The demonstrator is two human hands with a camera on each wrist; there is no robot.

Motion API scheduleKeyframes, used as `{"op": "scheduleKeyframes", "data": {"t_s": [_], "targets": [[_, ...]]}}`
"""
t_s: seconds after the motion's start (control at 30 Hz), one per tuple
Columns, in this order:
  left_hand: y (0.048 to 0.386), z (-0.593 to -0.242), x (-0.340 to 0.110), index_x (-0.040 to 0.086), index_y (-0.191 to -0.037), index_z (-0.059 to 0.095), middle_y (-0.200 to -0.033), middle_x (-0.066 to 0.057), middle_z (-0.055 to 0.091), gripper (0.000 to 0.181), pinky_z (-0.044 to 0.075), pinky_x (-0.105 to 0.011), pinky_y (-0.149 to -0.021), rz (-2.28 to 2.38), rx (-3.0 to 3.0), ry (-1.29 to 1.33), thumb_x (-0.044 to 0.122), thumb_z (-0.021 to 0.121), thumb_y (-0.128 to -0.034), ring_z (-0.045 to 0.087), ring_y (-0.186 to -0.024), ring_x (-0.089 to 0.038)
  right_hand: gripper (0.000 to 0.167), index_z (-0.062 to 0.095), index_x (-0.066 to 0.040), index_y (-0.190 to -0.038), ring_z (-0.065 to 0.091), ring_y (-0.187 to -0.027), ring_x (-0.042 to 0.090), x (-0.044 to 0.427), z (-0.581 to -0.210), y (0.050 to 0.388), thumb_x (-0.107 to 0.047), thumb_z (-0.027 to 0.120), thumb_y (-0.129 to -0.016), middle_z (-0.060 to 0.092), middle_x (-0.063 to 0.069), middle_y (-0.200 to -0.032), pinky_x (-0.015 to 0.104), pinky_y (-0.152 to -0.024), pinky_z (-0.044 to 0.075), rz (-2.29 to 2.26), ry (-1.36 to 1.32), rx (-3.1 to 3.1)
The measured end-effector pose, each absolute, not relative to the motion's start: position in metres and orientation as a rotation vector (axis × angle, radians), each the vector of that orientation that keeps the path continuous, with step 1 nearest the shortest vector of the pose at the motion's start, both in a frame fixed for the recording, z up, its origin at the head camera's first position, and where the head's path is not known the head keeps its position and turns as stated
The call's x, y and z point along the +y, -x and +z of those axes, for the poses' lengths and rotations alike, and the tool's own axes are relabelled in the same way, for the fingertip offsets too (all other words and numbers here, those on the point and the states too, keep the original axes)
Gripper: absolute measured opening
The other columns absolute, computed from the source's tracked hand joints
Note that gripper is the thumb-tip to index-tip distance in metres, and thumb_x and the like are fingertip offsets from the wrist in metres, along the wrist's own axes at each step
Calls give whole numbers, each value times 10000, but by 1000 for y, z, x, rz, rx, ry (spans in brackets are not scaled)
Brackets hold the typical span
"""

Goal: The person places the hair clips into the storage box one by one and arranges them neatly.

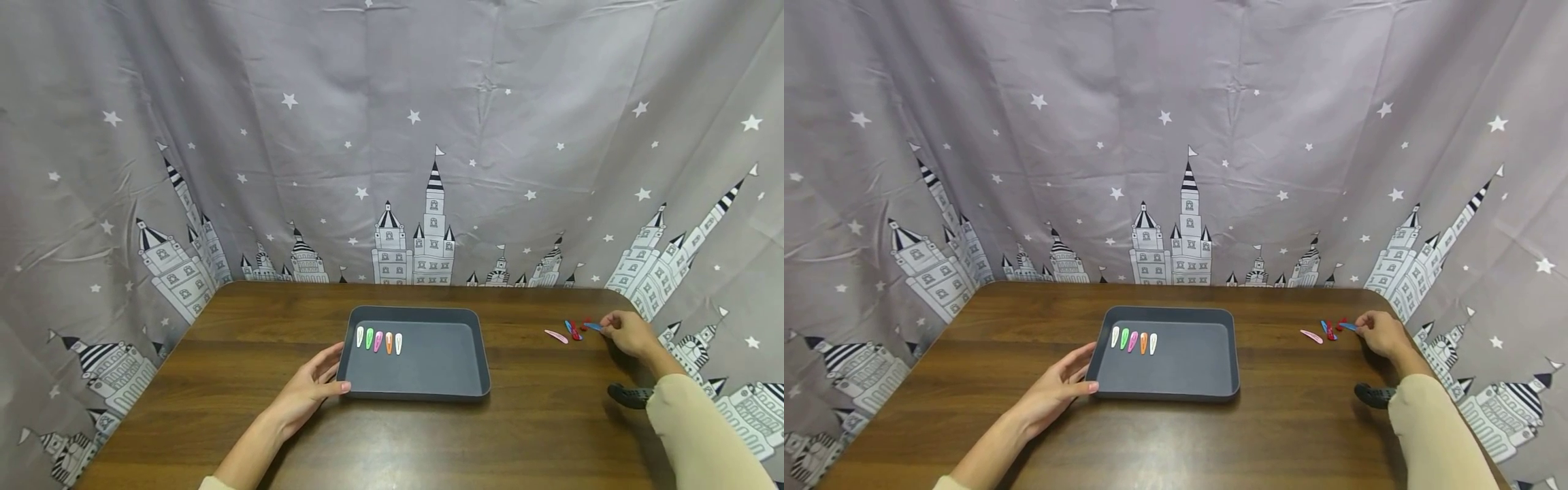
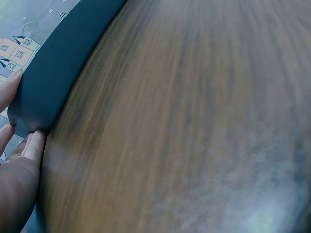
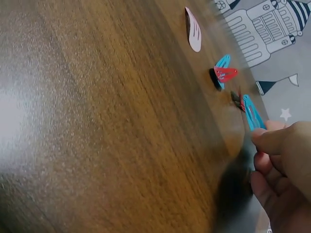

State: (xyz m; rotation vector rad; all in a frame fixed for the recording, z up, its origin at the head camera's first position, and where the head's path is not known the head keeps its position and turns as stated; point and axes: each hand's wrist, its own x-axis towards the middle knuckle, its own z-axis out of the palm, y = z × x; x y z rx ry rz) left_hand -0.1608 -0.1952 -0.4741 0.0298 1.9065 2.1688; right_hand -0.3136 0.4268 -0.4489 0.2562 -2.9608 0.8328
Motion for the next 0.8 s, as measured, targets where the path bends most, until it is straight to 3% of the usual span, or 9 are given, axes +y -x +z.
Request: {"op": "scheduleKeyframes", "data": {"t_s": [0.23, 0.43, 0.6, 0.8], "targets": [[160, -475, -196, 59, -1606, 305, -1666, -165, 257, 843, 323, -406, -1138, 2172, 1903, -42, -55, 745, -897, 241, -1522, -340, 141, 657, 103, -985, 572, -802, 305, 422, -442, 313, 0, 561, -992, 658, 172, -864, 444, -697, 427, 775, -280, -2934], [160, -475, -198, 52, -1604, 306, -1665, -174, 256, 844, 301, -435, -1153, 2174, 1905, -41, -55, 747, -893, 240, -1522, -344, 148, 645, 33, -1030, 554, -766, 244, 409, -432, 312, -83, 554, -1041, 658, 105, -858, 407, -664, 418, 779, -334, -2926], [159, -475, -200, 52, -1605, 306, -1663, -180, 255, 842, 275, -460, -1169, 2174, 1906, -48, -59, 742, -893, 238, -1521, -348, 155, 651, 3, -1065, 646, -778, 242, 387, -420, 312, -122, 561, -1056, 707, 90, -848, 400, -687, 453, 834, -374, -2931], [157, -476, -201, 55, -1609, 299, -1658, -176, 268, 843, 350, -385, -1126, 2170, 1893, -54, -57, 739, -898, 249, -1518, -339, 154, 658, 15, -1099, 646, -678, 291, 358, -409, 311, -110, 586, -1046, 663, 116, -808, 370, -604, 506, 1060, -373, -2956]]}}
